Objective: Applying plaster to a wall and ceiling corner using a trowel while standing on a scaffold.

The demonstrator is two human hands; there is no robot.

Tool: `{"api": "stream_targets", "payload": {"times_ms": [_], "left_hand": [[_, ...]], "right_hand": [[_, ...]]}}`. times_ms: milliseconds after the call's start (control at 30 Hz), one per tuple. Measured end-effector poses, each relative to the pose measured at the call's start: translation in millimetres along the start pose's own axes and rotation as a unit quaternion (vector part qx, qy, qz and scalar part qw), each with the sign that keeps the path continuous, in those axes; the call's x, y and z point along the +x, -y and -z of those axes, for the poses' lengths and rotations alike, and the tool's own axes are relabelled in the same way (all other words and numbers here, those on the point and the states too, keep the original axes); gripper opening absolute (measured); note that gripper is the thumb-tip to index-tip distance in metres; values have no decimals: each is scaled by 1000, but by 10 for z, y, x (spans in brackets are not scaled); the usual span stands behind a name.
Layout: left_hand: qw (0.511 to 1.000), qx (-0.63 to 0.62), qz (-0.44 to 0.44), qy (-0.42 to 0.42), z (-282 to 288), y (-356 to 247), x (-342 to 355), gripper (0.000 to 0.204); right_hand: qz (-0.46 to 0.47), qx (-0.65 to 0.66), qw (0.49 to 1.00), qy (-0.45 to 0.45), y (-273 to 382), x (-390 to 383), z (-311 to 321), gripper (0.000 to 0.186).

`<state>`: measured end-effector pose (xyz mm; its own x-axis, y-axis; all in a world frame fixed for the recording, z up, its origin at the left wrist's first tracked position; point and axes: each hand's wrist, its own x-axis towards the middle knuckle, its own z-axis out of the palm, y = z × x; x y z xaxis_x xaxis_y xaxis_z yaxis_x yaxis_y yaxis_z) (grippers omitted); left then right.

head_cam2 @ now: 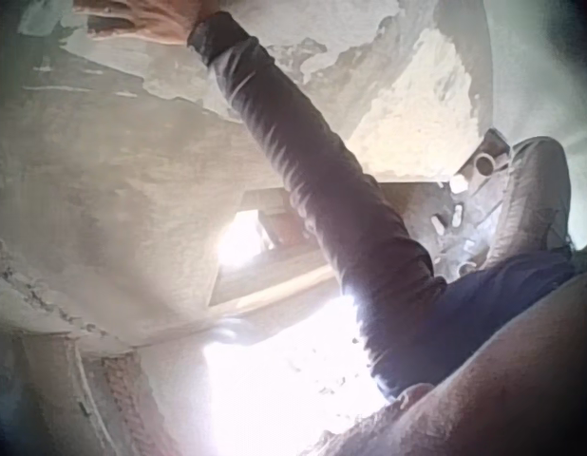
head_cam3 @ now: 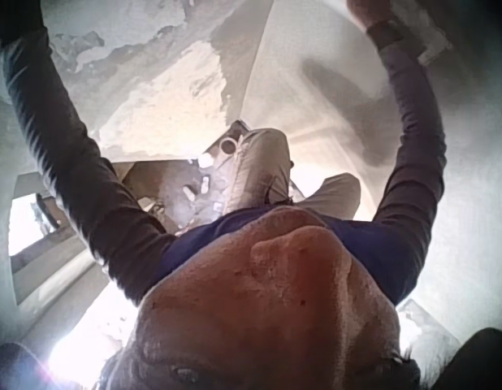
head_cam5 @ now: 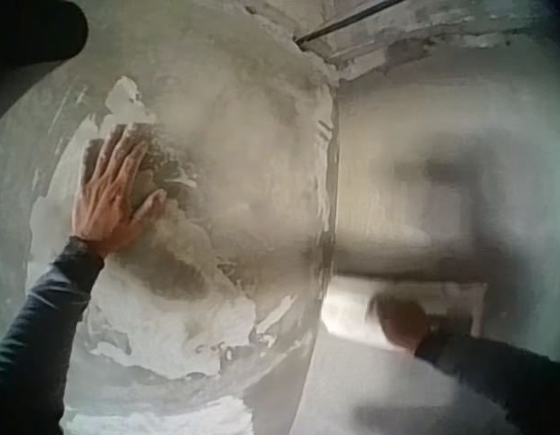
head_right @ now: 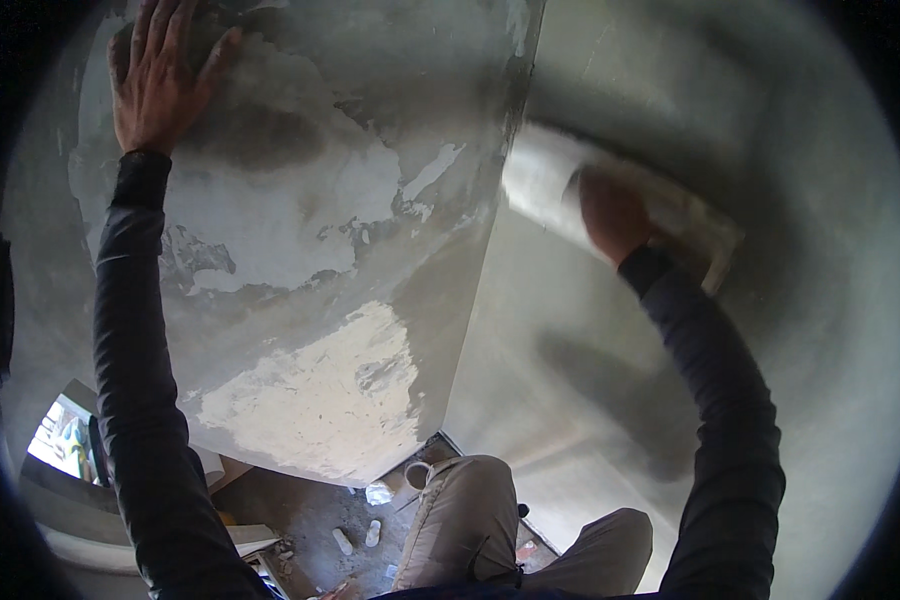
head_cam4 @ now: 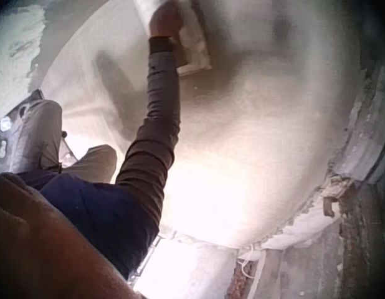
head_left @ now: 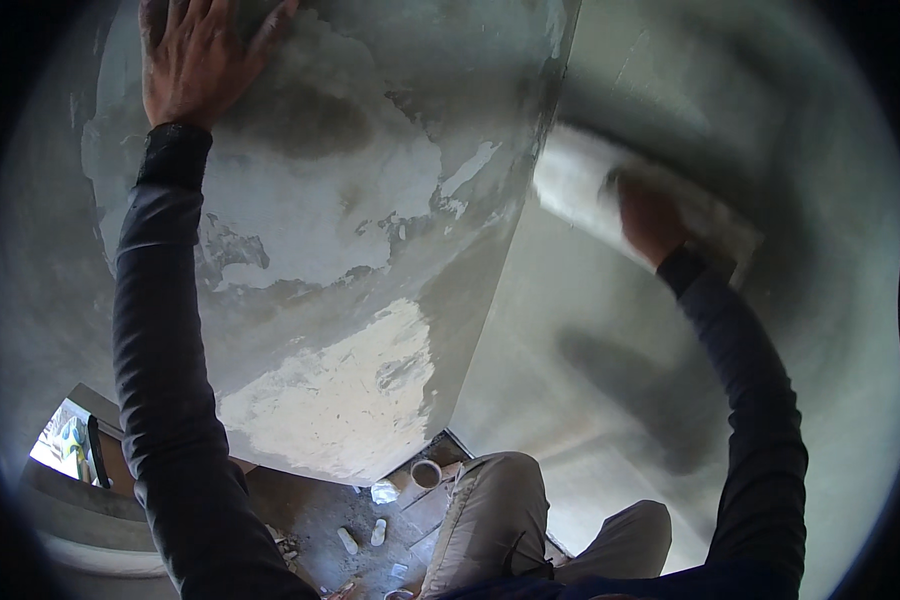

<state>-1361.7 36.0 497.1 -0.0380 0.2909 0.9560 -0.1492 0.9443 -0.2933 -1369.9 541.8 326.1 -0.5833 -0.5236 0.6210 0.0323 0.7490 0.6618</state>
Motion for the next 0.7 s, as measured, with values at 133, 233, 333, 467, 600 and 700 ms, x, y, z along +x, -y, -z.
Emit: {"api": "stream_targets", "payload": {"times_ms": [133, 233, 333, 467, 600, 700], "left_hand": [[1000, 11, 2, 4, 12, -28, -9, 70], [999, -8, 27, 27, 115, -109, 27, 69], [999, 32, 11, 12, 73, -96, 29, 70], [999, 20, 16, 36, 114, -149, 30, 71], [979, -94, -83, -159, -210, 114, 40, 68], [979, -104, -82, -152, -313, 132, 22, 73]], "right_hand": [[-45, -112, 992, 47, -503, 741, 652, 27], [-116, -81, 980, 138, -844, 1185, 848, 41], [-125, -55, 983, 126, -925, 1269, 815, 40], [-67, -35, 989, 124, -808, 1087, 581, 30], [0, -31, 999, 20, -476, 695, 225, 26], [-49, -11, 998, 23, -154, 403, 3, 21]]}}
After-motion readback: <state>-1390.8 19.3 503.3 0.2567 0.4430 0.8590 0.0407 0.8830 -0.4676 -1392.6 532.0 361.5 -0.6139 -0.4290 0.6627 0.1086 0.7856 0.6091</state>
